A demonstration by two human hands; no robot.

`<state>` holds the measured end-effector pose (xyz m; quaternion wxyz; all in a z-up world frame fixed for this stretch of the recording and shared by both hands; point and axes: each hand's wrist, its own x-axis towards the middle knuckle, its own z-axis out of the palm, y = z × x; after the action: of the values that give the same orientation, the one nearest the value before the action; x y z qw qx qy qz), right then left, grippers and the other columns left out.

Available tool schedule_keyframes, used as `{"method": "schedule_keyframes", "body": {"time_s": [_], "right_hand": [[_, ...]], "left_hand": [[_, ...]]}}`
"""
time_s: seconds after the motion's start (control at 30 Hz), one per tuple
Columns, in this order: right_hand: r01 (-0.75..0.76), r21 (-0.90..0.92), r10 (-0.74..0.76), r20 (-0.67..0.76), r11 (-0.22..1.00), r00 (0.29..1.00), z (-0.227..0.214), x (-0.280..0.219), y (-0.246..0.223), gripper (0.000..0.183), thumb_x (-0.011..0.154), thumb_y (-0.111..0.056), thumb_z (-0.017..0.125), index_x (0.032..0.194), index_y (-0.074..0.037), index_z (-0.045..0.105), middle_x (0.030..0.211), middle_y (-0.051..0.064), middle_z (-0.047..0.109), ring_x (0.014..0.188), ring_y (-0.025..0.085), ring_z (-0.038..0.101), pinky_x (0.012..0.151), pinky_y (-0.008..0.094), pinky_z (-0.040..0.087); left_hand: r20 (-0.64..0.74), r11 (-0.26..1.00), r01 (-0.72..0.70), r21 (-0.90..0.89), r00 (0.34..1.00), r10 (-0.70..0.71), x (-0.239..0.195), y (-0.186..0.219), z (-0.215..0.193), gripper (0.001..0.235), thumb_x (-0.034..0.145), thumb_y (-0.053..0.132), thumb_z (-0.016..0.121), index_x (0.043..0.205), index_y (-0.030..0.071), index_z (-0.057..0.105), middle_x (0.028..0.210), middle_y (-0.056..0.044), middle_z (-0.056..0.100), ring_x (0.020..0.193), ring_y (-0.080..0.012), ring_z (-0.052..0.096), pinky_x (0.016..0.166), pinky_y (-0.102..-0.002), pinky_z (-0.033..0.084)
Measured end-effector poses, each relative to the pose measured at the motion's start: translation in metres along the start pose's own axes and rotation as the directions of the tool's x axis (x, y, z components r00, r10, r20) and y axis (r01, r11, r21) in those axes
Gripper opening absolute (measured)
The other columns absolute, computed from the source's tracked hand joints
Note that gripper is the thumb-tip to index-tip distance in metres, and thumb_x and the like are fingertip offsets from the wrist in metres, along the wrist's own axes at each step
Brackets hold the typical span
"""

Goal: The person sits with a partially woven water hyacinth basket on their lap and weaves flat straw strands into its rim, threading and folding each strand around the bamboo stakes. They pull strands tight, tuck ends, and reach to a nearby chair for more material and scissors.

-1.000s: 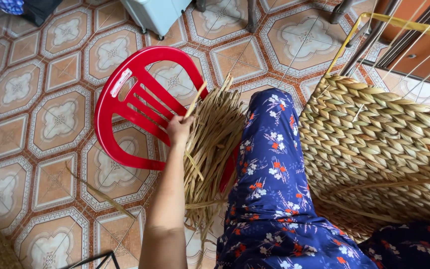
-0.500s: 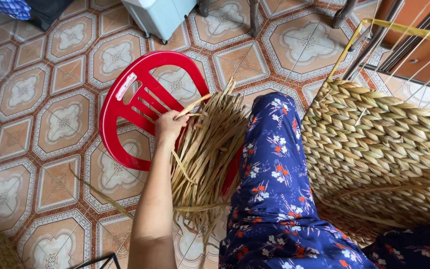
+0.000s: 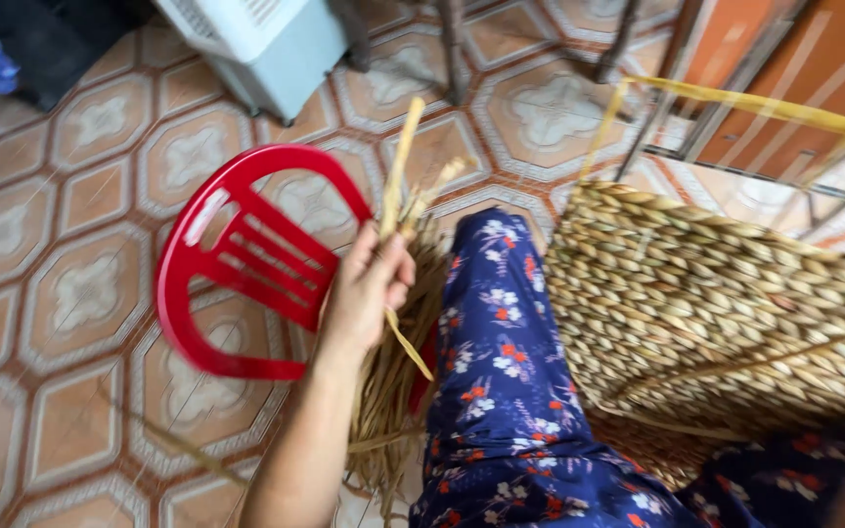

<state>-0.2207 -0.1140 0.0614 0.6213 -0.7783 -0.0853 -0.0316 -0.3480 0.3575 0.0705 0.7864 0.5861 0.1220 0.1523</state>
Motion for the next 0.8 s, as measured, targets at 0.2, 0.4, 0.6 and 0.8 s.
{"method": "schedule_keyframes", "body": {"time_s": [0.2, 0.4, 0.6, 0.8], "right_hand": [[-0.14, 0.48, 0.082, 0.14, 0.866, 0.987, 0.103, -0.039, -0.049, 0.041, 0.096, -0.007, 0.063, 0.137, 0.0, 0.062, 0.101, 0.004, 0.07, 0.076, 0.009, 0.059, 0.072, 0.026, 0.054], [-0.004, 0.806, -0.04, 0.034, 0.592, 0.999, 0.077, -0.035, 0.012, 0.011, 0.11, -0.006, 0.065, 0.115, 0.004, 0.066, 0.096, 0.005, 0.065, 0.079, 0.011, 0.057, 0.075, 0.028, 0.053], [0.001, 0.828, 0.117, -0.08, 0.56, 0.99, 0.063, -0.034, -0.021, 0.006, 0.102, -0.011, 0.056, 0.101, -0.006, 0.06, 0.124, 0.01, 0.074, 0.098, 0.013, 0.068, 0.084, 0.029, 0.056], [0.034, 0.849, 0.073, -0.085, 0.528, 0.994, 0.058, -0.04, -0.007, 0.008, 0.105, -0.01, 0.057, 0.103, -0.004, 0.061, 0.112, 0.018, 0.073, 0.099, 0.021, 0.073, 0.09, 0.033, 0.059]], "left_hand": [[0.427, 0.995, 0.091, 0.03, 0.899, -0.095, -0.038, -0.06, 0.132, 0.015, 0.108, 0.02, 0.054, 0.117, 0.009, 0.058, 0.072, 0.002, 0.055, 0.055, -0.0024, 0.043, 0.045, -0.017, 0.032], [0.578, 0.981, 0.018, 0.195, 0.805, -0.13, -0.055, -0.082, 0.185, 0.026, 0.112, 0.028, 0.048, 0.112, 0.005, 0.061, 0.069, 0.002, 0.055, 0.057, -0.0037, 0.047, 0.048, -0.019, 0.037], [0.573, 0.938, -0.068, 0.34, 0.806, -0.15, -0.064, -0.092, 0.204, 0.025, 0.11, 0.028, 0.05, 0.107, 0.005, 0.059, 0.07, 0.001, 0.06, 0.053, -0.0046, 0.048, 0.045, -0.021, 0.041], [0.615, 0.88, -0.188, 0.437, 0.776, -0.139, -0.061, -0.106, 0.202, 0.025, 0.107, 0.026, 0.054, 0.113, 0.003, 0.064, 0.081, 0.0, 0.072, 0.069, -0.0056, 0.069, 0.058, -0.022, 0.058]]}}
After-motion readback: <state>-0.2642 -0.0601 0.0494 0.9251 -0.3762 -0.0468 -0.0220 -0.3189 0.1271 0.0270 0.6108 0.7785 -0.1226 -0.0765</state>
